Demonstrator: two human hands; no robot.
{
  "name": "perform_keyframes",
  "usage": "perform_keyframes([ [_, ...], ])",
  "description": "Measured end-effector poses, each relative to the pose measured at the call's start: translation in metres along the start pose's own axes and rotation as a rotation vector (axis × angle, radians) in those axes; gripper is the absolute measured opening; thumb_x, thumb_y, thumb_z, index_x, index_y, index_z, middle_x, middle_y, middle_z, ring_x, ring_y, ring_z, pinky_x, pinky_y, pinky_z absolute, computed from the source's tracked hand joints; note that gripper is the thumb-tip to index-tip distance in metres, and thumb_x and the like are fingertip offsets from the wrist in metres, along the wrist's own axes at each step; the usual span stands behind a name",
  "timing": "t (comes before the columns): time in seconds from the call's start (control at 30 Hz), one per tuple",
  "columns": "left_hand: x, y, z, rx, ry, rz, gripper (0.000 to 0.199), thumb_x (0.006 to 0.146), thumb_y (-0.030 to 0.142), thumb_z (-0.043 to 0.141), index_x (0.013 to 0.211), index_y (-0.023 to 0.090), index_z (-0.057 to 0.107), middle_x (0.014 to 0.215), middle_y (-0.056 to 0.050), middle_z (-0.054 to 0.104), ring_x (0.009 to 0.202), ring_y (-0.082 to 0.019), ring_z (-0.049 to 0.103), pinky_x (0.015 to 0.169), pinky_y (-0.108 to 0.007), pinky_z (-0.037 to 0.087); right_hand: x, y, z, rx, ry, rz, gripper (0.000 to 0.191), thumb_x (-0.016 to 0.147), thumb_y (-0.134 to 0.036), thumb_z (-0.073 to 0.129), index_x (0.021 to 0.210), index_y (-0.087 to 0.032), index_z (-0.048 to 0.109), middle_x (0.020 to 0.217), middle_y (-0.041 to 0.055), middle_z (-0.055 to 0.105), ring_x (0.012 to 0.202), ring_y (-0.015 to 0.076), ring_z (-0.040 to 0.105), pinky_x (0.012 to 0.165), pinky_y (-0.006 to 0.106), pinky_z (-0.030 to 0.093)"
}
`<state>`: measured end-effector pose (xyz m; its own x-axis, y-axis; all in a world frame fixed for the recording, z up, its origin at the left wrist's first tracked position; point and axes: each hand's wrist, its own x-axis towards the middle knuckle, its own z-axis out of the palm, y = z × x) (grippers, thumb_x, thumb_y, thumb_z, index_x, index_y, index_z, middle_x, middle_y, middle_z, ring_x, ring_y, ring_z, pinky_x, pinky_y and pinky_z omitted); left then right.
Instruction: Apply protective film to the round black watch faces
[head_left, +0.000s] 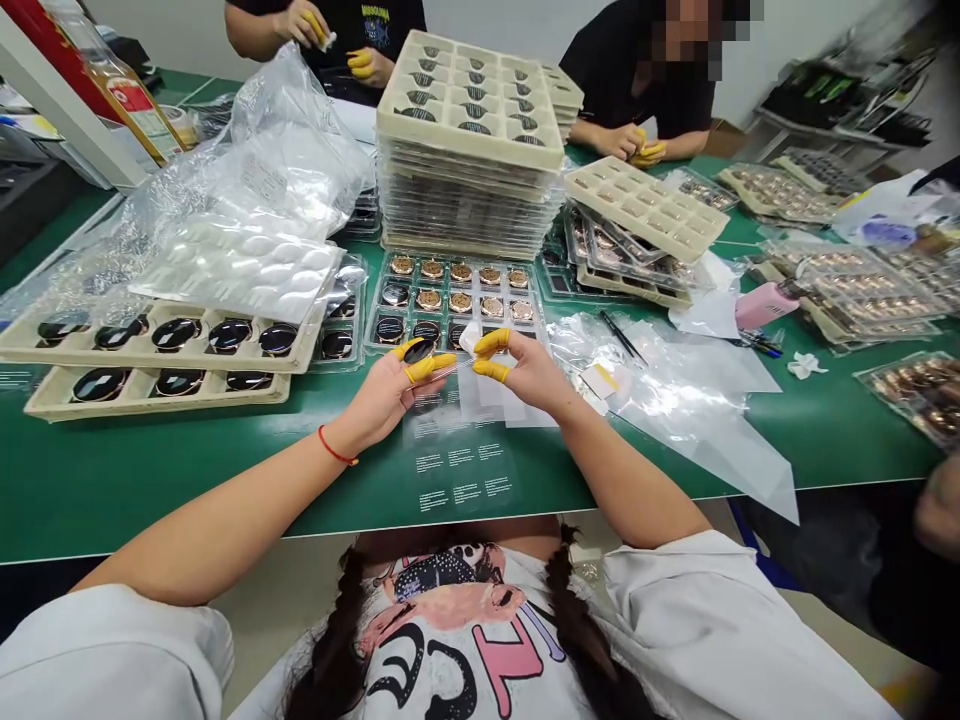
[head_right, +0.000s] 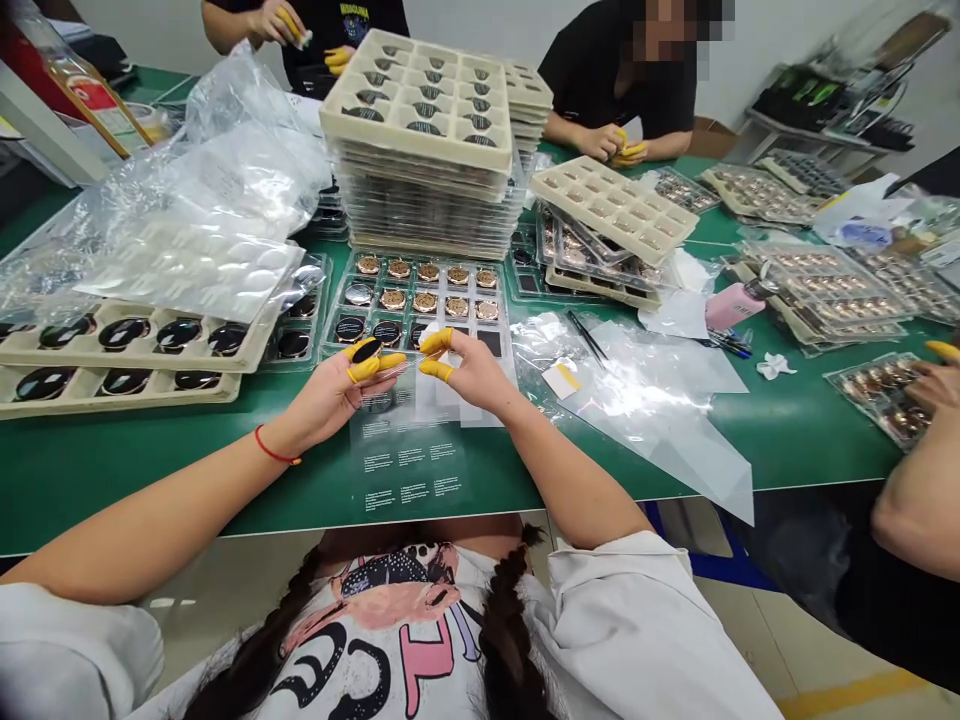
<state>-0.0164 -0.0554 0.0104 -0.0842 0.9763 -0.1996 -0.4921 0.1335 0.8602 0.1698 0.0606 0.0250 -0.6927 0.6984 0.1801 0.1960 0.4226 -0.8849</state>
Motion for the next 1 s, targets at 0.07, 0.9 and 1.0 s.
perform_keyframes([
  [0.07,0.001,0.0,0.0,0.005,0.001,0.003,0.038,0.078,0.028,0.076,0.11,0.015,0.06,0.123,-0.013,0.069,0.109,-0.02,0.069,0.093,-0.027,0.055,0.002,0.003,0.001,0.074,-0.008,0.039,0.03,0.071,-0.041,0.076,0.086,-0.02,0.062,0.09,0.0033,0.067,0.086,0.0174,0.062,0.088,0.039,0.05],
  [0.9,0.0,-0.024,0.008,0.304,-0.158,0.106,0.058,0.067,0.023,0.082,0.114,0.023,0.049,0.094,-0.002,0.07,0.091,-0.022,0.073,0.085,-0.035,0.058,-0.006,-0.019,0.007,0.373,-0.013,0.251,0.03,0.065,-0.046,0.08,0.065,-0.02,0.065,0.103,0.0021,0.071,0.103,0.0192,0.062,0.102,0.042,0.045],
  [1.0,-0.002,-0.022,0.009,0.329,-0.155,0.099,0.058,0.064,0.021,0.084,0.113,0.023,0.052,0.095,-0.002,0.07,0.089,-0.022,0.073,0.086,-0.036,0.058,-0.008,-0.021,0.013,0.347,-0.044,0.258,0.026,0.068,-0.042,0.078,0.066,-0.019,0.065,0.099,0.0012,0.07,0.098,0.0177,0.063,0.097,0.041,0.048],
])
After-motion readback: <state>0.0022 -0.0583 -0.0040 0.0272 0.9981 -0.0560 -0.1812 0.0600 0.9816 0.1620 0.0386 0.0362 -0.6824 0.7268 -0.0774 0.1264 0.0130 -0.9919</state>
